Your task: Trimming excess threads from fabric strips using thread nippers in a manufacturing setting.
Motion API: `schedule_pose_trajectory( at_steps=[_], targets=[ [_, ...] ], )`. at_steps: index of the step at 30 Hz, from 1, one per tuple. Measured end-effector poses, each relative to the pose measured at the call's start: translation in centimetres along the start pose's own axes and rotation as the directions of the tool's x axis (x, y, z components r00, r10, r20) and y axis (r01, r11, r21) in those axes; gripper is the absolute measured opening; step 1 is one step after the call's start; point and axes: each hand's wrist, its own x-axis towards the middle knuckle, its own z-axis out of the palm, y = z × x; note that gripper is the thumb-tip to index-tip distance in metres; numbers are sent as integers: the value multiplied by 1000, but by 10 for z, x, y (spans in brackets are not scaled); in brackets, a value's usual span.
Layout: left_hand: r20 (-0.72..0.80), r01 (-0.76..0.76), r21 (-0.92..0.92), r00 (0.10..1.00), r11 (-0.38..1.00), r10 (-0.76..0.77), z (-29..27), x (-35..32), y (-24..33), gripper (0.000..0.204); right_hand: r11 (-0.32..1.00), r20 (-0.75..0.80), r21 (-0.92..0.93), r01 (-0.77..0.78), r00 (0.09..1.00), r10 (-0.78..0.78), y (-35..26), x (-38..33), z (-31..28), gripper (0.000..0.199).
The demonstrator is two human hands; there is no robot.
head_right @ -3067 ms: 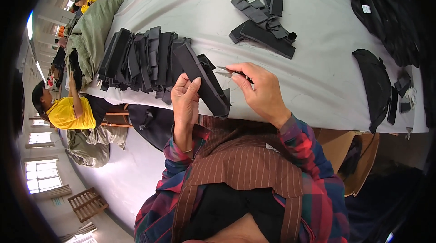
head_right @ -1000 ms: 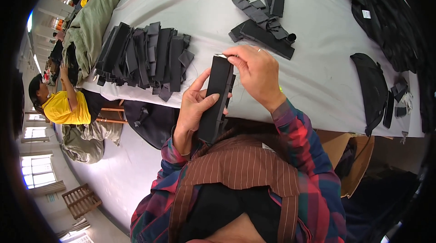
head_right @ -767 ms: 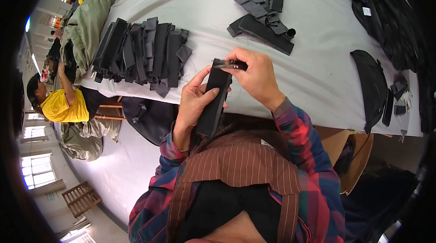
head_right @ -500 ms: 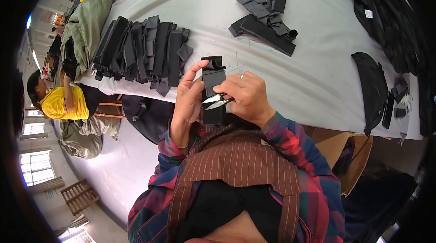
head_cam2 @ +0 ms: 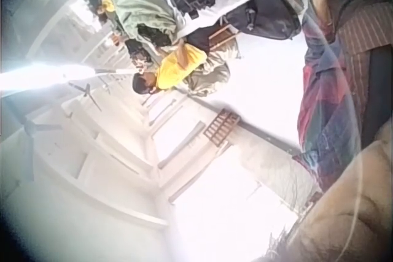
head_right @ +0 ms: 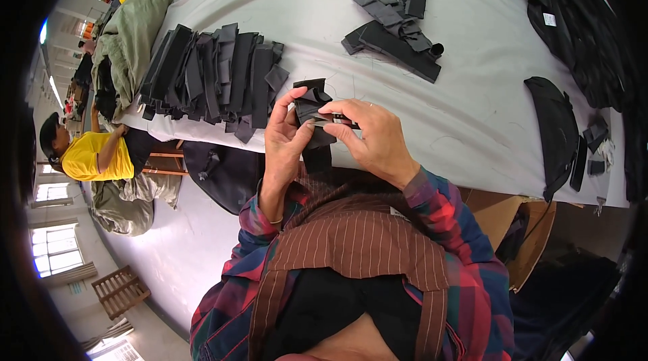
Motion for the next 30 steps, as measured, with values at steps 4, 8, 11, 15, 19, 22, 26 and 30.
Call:
schedule_pose_trajectory(
  at_steps=[4,8,11,15,19,22,26,30],
  targets=[
    [32,6,52,999,999,-8,2,-1,1,51,989,6,-146,18,1000,-17,0,4,-1,12],
    [44,6,72,999,997,-9,4,-1,1,52,968,0,-242,71,997,-73,4,6,1,11],
    [55,-1,97,998,995,-5,3,-2,2,52,968,24,-236,87,996,-84,3,8,1,11],
    [60,46,44,997,998,-49,3,-2,4,53,946,17,-287,151,988,-153,2,9,1,8],
    [58,91,4,994,996,-91,4,-3,5,53,924,19,-331,190,981,-195,4,9,1,7],
    [61,95,2,994,995,-95,4,-4,6,53,931,43,-313,189,982,-185,5,10,-2,8],
    [60,112,-19,992,993,-111,2,-5,10,55,981,88,-169,96,993,-82,2,8,-4,11],
    [96,186,-220,981,958,-168,1,-5,9,42,982,-118,181,-56,990,78,0,9,4,17]
  ],
)
